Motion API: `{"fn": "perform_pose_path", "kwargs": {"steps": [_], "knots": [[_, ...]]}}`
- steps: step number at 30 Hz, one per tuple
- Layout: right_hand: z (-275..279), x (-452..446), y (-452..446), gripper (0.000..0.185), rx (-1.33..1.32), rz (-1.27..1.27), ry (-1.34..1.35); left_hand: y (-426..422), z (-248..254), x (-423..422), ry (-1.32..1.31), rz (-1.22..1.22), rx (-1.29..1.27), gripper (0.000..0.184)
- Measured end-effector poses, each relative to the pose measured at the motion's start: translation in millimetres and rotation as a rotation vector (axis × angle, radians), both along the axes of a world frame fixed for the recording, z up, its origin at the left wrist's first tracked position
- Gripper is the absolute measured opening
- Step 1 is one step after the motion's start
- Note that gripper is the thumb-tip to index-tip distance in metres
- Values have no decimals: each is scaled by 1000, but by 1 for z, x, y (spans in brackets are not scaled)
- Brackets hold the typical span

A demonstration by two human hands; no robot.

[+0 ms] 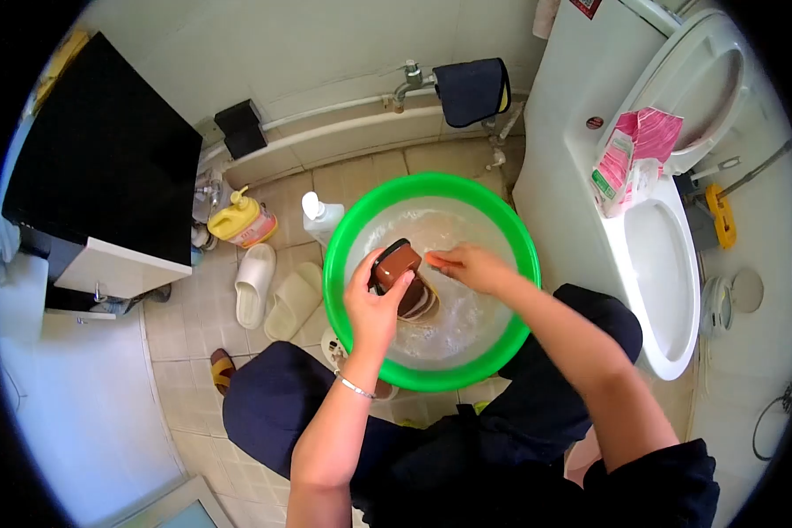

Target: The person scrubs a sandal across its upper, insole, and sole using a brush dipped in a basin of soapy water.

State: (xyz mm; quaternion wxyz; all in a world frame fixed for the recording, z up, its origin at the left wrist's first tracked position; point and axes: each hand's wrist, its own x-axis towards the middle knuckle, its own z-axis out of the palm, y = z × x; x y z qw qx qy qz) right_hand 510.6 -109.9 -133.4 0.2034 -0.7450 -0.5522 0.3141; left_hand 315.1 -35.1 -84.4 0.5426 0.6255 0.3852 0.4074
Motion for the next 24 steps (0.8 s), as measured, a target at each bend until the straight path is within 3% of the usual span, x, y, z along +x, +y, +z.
{"fn": "perform_pose_path", "kwargs": {"steps": [2,4,6,8,10,13,14,16,17,19,22,24], "knots": [[-45,-3,-7,40,101,-90,112,8,-7,-5,26,-11,15,47],[-72,-19,-18,45,219,-655,-128,5,-5,-12,10,-68,-112,48],[-129,-32,-23,48,157,-690,-144,6,-13,-16,12,-80,-142,48],[-125,-33,-18,50,94,-720,-172,6,-16,-15,2,-90,-176,48],[-43,-35,0,49,-87,-663,795,6,-16,-15,-21,-111,-214,47],[41,-31,12,45,95,-336,776,3,-17,-12,-45,-100,-279,45],[57,-29,17,45,91,-337,774,3,-18,-11,-47,-100,-283,45],[85,-27,24,41,321,132,288,2,-19,-7,2,-106,-216,44],[108,-34,27,41,318,127,288,0,-20,-5,3,-110,-219,44],[146,-50,35,40,-19,298,-147,-2,-24,-2,166,-120,-261,44],[113,-23,36,41,130,242,-14,-7,-19,-2,105,-79,-69,44],[109,-12,29,41,17,174,-47,-9,-12,-4,-46,-58,-169,44]]}}
